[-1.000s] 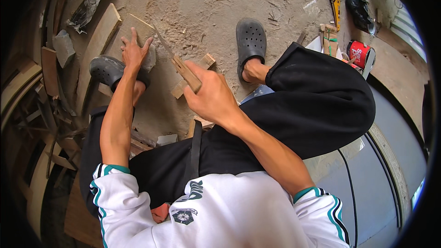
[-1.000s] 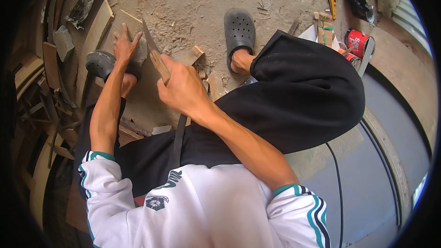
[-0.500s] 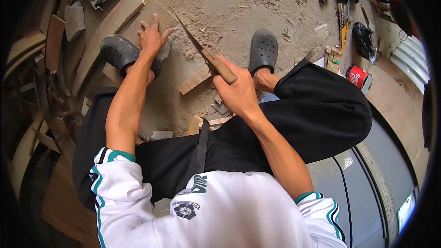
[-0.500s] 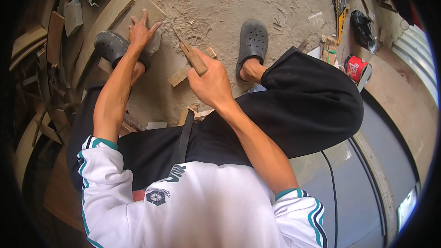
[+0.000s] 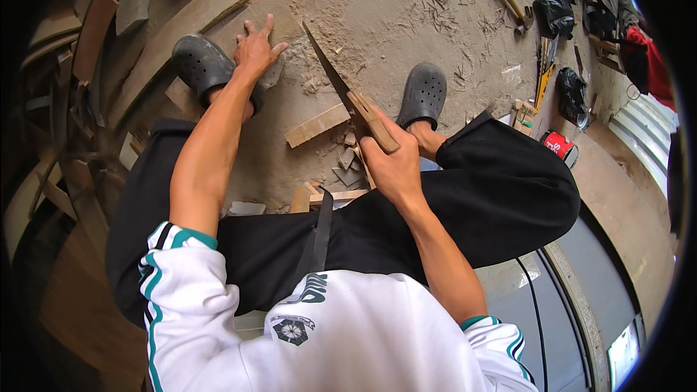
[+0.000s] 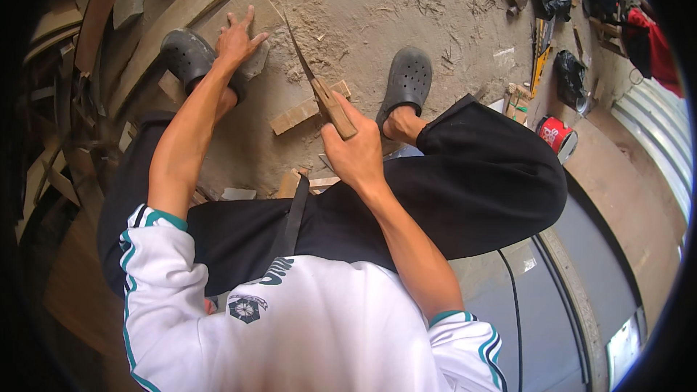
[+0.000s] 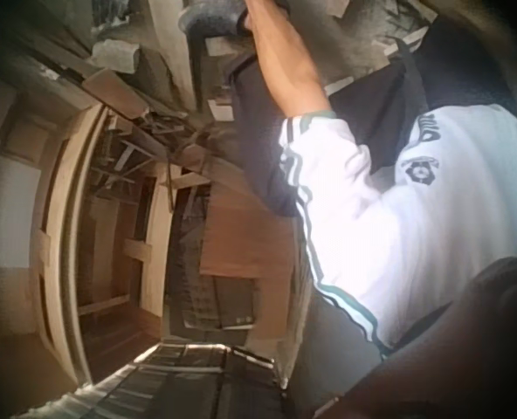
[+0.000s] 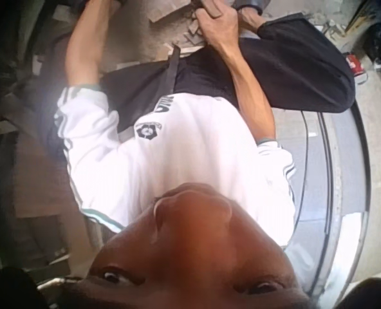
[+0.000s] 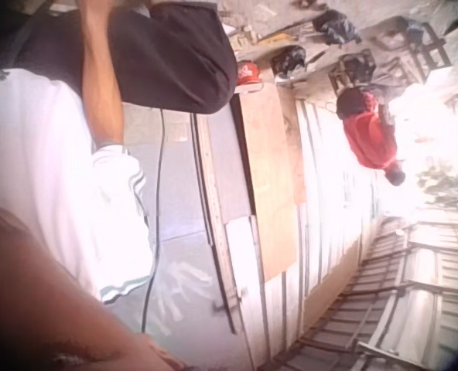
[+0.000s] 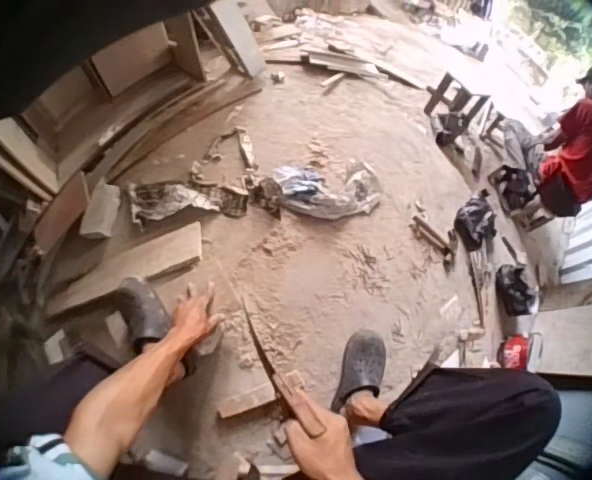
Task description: The person sits on the floor and uses a hand saw to cut a rectangular piece of wood. They hold the wood steady with their left hand and saw with their right, then lift and inspect the cut piece.
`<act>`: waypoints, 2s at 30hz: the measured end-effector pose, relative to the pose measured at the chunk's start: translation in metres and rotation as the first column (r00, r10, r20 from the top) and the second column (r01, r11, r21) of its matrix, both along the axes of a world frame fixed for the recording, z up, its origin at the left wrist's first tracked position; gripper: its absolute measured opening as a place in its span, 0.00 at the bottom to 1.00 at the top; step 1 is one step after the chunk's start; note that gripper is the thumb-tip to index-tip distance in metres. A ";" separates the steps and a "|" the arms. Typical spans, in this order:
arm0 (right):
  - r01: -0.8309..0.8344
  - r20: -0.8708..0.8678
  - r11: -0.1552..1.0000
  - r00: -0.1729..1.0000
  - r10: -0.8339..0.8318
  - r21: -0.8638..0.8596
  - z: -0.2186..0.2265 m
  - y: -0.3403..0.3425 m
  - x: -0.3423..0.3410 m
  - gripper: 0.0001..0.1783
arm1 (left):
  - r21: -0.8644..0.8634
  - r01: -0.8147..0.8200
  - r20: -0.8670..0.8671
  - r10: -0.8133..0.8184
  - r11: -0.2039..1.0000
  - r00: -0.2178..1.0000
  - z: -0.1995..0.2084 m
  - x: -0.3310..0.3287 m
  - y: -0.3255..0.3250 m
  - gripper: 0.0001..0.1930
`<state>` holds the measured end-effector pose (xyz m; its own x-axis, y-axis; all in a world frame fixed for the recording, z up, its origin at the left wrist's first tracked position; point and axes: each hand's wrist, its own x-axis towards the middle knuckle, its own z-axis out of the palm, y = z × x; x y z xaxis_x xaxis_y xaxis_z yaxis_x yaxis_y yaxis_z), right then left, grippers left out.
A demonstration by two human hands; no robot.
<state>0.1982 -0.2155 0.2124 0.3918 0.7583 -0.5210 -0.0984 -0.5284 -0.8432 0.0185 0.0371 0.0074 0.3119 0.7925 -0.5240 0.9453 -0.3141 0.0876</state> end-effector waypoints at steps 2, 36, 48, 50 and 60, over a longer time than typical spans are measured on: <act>-0.053 -0.031 0.994 0.998 0.050 -0.100 -0.001 0.014 -0.002 0.27 | 0.005 -0.020 -0.008 0.020 1.000 1.000 0.004 0.003 0.001 0.46; -0.168 0.311 0.984 0.934 0.177 -0.055 0.084 -0.013 0.068 0.28 | 0.279 0.223 0.006 -0.234 0.934 0.972 0.016 0.029 -0.024 0.40; -0.102 0.284 0.995 0.954 0.099 -0.003 0.100 -0.005 0.090 0.26 | 0.204 0.719 -0.133 -0.709 0.664 0.692 0.002 0.078 -0.009 0.07; -0.097 0.291 0.995 0.952 0.097 -0.013 0.100 -0.011 0.090 0.26 | 0.219 0.721 -0.097 -0.721 0.657 0.686 -0.005 0.079 -0.010 0.08; -0.028 0.349 0.996 0.937 -0.005 0.087 0.100 -0.015 0.088 0.26 | 0.205 0.406 -0.086 -0.397 0.890 0.914 0.025 0.059 -0.041 0.36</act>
<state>0.2865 -0.2302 0.3123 0.5276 0.8009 -0.2833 0.2157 -0.4489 -0.8672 0.0776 -0.0035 0.0325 0.6096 0.6985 -0.3750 0.7358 -0.6745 -0.0604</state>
